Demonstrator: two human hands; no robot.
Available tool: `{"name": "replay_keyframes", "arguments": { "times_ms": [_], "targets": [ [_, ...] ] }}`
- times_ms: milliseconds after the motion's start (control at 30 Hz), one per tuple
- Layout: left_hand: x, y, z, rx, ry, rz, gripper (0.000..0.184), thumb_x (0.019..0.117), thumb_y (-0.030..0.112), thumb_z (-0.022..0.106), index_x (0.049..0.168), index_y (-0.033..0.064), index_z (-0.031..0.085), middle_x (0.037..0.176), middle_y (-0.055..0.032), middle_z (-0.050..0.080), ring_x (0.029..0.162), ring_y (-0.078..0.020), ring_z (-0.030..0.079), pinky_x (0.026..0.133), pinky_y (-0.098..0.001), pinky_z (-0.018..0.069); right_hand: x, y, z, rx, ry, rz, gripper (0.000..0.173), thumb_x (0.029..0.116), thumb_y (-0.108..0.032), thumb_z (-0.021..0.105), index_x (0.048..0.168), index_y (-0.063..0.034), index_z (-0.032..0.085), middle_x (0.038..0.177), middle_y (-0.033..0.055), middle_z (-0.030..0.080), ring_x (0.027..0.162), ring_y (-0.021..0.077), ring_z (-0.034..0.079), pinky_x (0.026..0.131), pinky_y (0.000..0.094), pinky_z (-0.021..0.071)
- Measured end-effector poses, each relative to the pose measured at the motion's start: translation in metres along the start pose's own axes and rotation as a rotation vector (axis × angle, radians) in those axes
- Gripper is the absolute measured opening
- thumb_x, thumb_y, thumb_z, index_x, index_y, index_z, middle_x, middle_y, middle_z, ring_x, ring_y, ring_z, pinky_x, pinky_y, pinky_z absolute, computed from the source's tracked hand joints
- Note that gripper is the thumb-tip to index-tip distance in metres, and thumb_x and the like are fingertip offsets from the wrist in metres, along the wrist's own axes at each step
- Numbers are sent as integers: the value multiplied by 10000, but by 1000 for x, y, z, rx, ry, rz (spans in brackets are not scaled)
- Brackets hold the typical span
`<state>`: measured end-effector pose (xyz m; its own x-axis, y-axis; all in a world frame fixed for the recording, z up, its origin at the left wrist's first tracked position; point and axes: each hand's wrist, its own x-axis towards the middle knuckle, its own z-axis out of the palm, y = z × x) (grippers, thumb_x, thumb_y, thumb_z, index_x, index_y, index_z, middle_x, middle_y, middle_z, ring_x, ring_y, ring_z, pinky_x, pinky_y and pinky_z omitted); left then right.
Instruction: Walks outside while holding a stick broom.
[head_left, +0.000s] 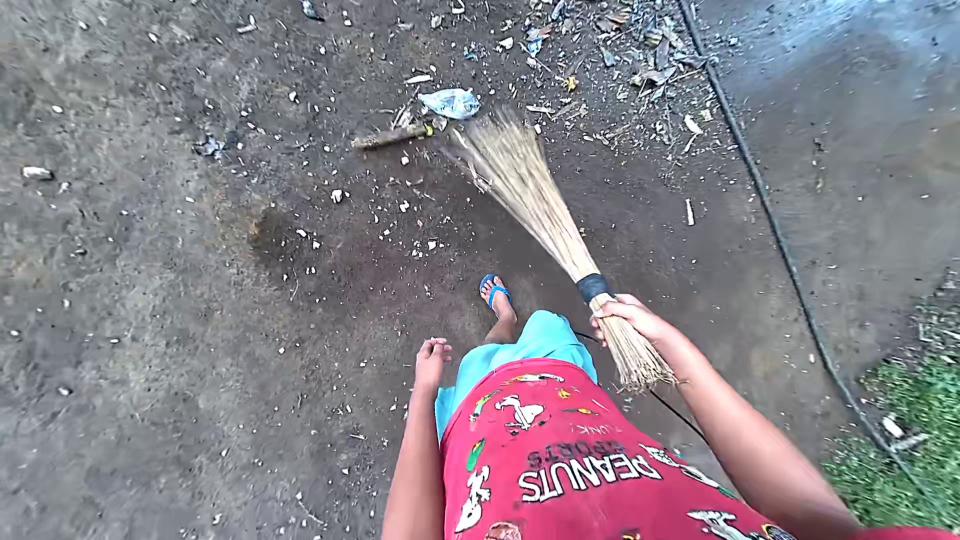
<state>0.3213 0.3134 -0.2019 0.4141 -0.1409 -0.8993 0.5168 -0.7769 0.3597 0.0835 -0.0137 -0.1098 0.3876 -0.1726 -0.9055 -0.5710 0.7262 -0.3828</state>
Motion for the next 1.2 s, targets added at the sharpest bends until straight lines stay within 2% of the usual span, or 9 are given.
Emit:
{"name": "replay_keyframes", "arguments": {
  "times_ms": [200,367,567,700,833,900,933,1033,1200],
  "targets": [
    [-8,-44,3,-171,51,-75,345,1117,167,354,1304,-35,561,1130,-180,673,871,-221,662,745,-385,533,7,9,-71,-155,456,268,164,1014,-217,539,1030,-69,608,767,54,649,639,147,645,596,314,558],
    [-43,-100,-4,-224,118,-231,345,1113,158,354,1302,-45,559,1120,-192,663,850,-234,649,746,-405,532,76,-10,-14,93,475,186,275,1068,-285,352,934,-123,529,705,25,584,593,126,588,527,321,509],
    [-61,-120,0,-360,262,-355,335,1119,187,376,1286,-28,570,1066,-179,675,813,-230,634,715,-413,518,141,-45,158,-237,-24,233,200,1041,-282,492,1049,-102,580,781,37,607,653,122,604,608,307,536],
    [-41,-91,6,-310,190,-335,342,1120,206,383,1307,-7,574,1119,-182,680,875,-253,653,761,-449,526,178,-57,126,-43,-598,182,374,1017,-459,483,1135,-128,609,845,24,650,687,109,642,602,296,556],
    [-20,-36,3,-277,125,-154,362,1125,201,347,1338,-15,545,1140,-174,675,861,-219,661,731,-395,538,108,-114,81,-196,-431,186,360,1034,-370,406,1210,-113,586,798,21,640,606,93,626,551,232,551],
    [-11,-14,1,-264,125,-55,360,1123,197,350,1330,-21,546,1122,-153,675,830,-174,657,700,-339,530,69,-126,61,-430,-235,108,244,983,-190,598,1175,-41,585,811,80,687,637,166,679,599,317,606],
    [-6,-6,1,-272,137,-22,354,1120,193,353,1322,-21,551,1110,-142,679,810,-154,655,680,-314,523,53,-127,52,-542,-127,69,334,904,-141,707,1195,-18,599,842,102,699,665,194,695,635,359,625],
    [8,10,1,-276,156,-38,339,1114,176,353,1301,-12,563,1108,-135,685,809,-168,661,660,-324,520,21,-121,11,-654,139,74,502,791,-179,816,1218,-26,601,937,114,707,725,218,714,676,404,634],
    [16,30,9,-269,159,-195,359,1118,185,352,1327,-23,557,1161,-198,669,894,-249,658,735,-415,518,42,-134,-50,-459,476,222,299,889,-226,745,1073,-16,637,843,98,696,713,189,692,677,380,599]
  ]
}}
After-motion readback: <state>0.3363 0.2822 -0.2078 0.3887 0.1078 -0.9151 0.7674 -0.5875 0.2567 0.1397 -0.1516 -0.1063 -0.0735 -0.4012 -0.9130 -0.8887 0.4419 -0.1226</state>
